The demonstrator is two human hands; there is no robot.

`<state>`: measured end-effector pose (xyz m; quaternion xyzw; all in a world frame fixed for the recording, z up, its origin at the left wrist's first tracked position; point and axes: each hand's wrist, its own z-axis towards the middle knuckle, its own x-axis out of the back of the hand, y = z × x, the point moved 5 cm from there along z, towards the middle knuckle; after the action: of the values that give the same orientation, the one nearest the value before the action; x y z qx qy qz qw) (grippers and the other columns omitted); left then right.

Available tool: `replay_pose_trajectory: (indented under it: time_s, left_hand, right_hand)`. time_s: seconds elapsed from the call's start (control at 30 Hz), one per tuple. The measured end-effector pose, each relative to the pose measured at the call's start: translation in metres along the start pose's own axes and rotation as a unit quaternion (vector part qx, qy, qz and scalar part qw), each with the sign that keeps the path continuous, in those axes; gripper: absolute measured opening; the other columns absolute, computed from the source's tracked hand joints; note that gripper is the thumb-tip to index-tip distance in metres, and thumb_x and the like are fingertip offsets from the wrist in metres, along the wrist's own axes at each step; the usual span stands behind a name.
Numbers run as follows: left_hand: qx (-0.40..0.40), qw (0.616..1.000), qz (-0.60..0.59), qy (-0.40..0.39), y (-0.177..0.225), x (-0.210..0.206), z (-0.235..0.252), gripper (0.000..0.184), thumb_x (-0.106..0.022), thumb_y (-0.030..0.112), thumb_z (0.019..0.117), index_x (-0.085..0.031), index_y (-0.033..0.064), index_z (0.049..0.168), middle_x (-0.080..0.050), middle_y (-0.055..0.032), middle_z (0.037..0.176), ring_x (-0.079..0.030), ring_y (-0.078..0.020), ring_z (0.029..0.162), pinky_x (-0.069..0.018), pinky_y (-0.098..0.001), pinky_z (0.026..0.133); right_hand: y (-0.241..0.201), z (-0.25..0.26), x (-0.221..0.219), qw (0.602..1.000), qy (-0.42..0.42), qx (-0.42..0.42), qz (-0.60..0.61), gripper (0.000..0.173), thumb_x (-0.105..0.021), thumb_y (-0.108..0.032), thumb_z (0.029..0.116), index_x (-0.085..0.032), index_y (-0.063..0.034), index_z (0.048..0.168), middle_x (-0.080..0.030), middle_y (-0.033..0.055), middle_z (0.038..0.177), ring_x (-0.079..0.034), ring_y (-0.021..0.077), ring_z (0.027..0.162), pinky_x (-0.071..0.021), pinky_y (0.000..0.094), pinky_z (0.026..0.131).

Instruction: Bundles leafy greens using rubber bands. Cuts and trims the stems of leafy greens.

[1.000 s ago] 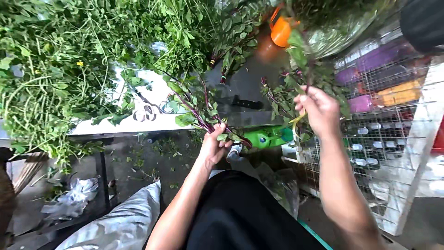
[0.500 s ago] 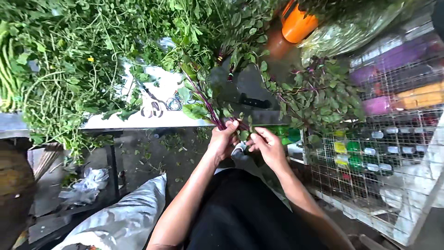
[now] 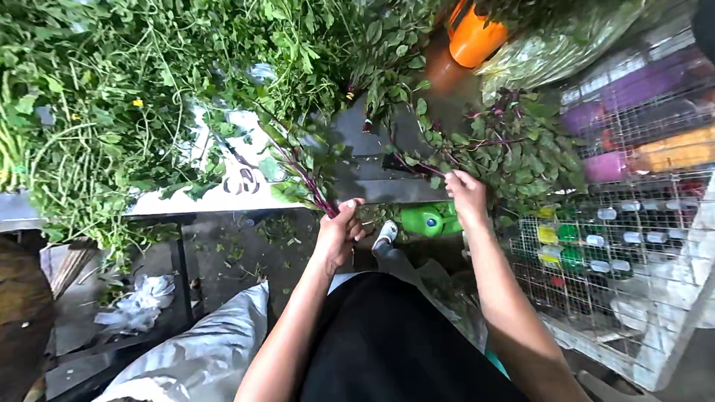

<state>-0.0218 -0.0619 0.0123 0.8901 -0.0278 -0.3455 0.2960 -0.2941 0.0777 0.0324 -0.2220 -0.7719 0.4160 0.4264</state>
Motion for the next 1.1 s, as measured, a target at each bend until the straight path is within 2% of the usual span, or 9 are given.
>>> replay_pose_trajectory:
  time_s: [0.03,0.1,0.23,0.47,0.63,0.73,0.9,1.0,1.1]
  left_hand:
    - [0.001,1.0,-0.001,-0.001,-0.001,0.0,0.0,0.024,-0.044,0.017,0.1088,-0.066,0.0065,0.11,-0.039,0.0072,0.051,-0.04,-0.0058,0.042,-0.0466,-0.0242,0.049]
    - [0.004,1.0,-0.005,-0.008,-0.004,-0.004,0.0,0.023,-0.046,0.017,0.1083,-0.066,0.0065,0.109,-0.039,0.0069,0.052,-0.04,-0.0059,0.042,-0.0468,-0.0244,0.049]
    - [0.011,0.999,-0.009,-0.03,-0.009,-0.014,0.002,0.018,-0.05,0.012,0.1058,-0.066,0.0058,0.11,-0.039,0.0067,0.051,-0.041,-0.0059,0.043,-0.0469,-0.0246,0.05]
    - [0.025,0.998,0.011,-0.049,-0.014,-0.026,0.004,0.016,-0.052,0.011,0.1048,-0.067,0.0064,0.108,-0.039,0.0072,0.052,-0.041,-0.0054,0.043,-0.0466,-0.0239,0.05]
    - [0.046,0.998,0.04,-0.026,-0.021,-0.029,0.004,0.013,-0.055,0.009,0.1039,-0.067,0.0051,0.107,-0.044,0.0046,0.053,-0.043,-0.0063,0.044,-0.0465,-0.0241,0.049]
    - [0.053,0.997,0.052,-0.022,-0.029,-0.032,0.002,0.01,-0.058,0.008,0.1023,-0.066,0.0031,0.106,-0.047,0.0032,0.056,-0.044,-0.007,0.045,-0.0467,-0.0245,0.049]
    - [0.05,0.995,0.058,-0.061,-0.034,-0.041,-0.005,0.014,-0.061,0.006,0.0997,-0.066,0.001,0.112,-0.053,0.0026,0.06,-0.046,-0.0061,0.046,-0.0462,-0.0231,0.049]
    - [0.04,0.996,0.059,-0.053,-0.031,-0.041,-0.006,0.012,-0.061,0.004,0.0988,-0.066,0.0008,0.108,-0.055,0.0013,0.062,-0.048,-0.0066,0.048,-0.048,-0.0238,0.051]
    - [0.033,0.998,0.032,-0.034,-0.026,-0.04,-0.006,0.01,-0.057,0.004,0.1007,-0.066,0.0019,0.105,-0.056,0.0005,0.061,-0.048,-0.007,0.048,-0.047,-0.0236,0.05]
  right_hand:
    - [0.0,-0.002,0.002,0.996,0.007,-0.021,0.089,0.029,-0.059,-0.017,0.1043,-0.064,-0.0001,0.127,-0.067,0.0109,0.109,-0.066,0.017,0.091,-0.0565,0.0349,0.082]
    - [-0.005,-0.009,0.002,0.969,0.011,-0.049,0.242,0.018,-0.054,-0.006,0.1041,-0.062,-0.0027,0.12,-0.066,0.0069,0.099,-0.065,0.0145,0.082,-0.0574,0.0315,0.074]
    - [-0.013,-0.027,-0.006,0.942,-0.02,-0.017,0.335,0.019,-0.049,0.005,0.1,-0.061,-0.0033,0.113,-0.069,0.0076,0.098,-0.068,0.0168,0.085,-0.06,0.0356,0.081]
    - [-0.022,-0.055,-0.021,0.947,-0.074,0.02,0.313,0.02,-0.059,0.009,0.0916,-0.065,-0.0039,0.106,-0.072,0.0092,0.102,-0.071,0.0191,0.09,-0.0609,0.0387,0.086]
    - [-0.025,-0.071,-0.031,0.97,-0.077,0.088,0.211,0.019,-0.07,0.005,0.086,-0.072,-0.0024,0.103,-0.072,0.0066,0.1,-0.069,0.0156,0.09,-0.0604,0.0346,0.084]
    - [-0.029,-0.083,-0.044,0.969,-0.087,0.128,0.191,0.016,-0.072,0.006,0.0846,-0.074,-0.0011,0.099,-0.072,0.0079,0.106,-0.069,0.0159,0.097,-0.061,0.0329,0.087]
    - [-0.034,-0.096,-0.068,0.956,-0.088,0.146,0.239,0.014,-0.072,0.007,0.0835,-0.072,-0.0022,0.094,-0.072,0.0063,0.101,-0.069,0.0142,0.092,-0.061,0.0305,0.083]
    - [-0.035,-0.102,-0.075,0.955,-0.073,0.156,0.242,0.013,-0.073,0.006,0.0837,-0.07,-0.0029,0.092,-0.071,0.0057,0.101,-0.069,0.0129,0.092,-0.0608,0.0289,0.081]
    - [-0.037,-0.109,-0.078,0.956,-0.081,0.164,0.23,0.013,-0.072,0.004,0.0861,-0.069,-0.0007,0.098,-0.071,0.0081,0.107,-0.069,0.0148,0.098,-0.0609,0.0303,0.085]
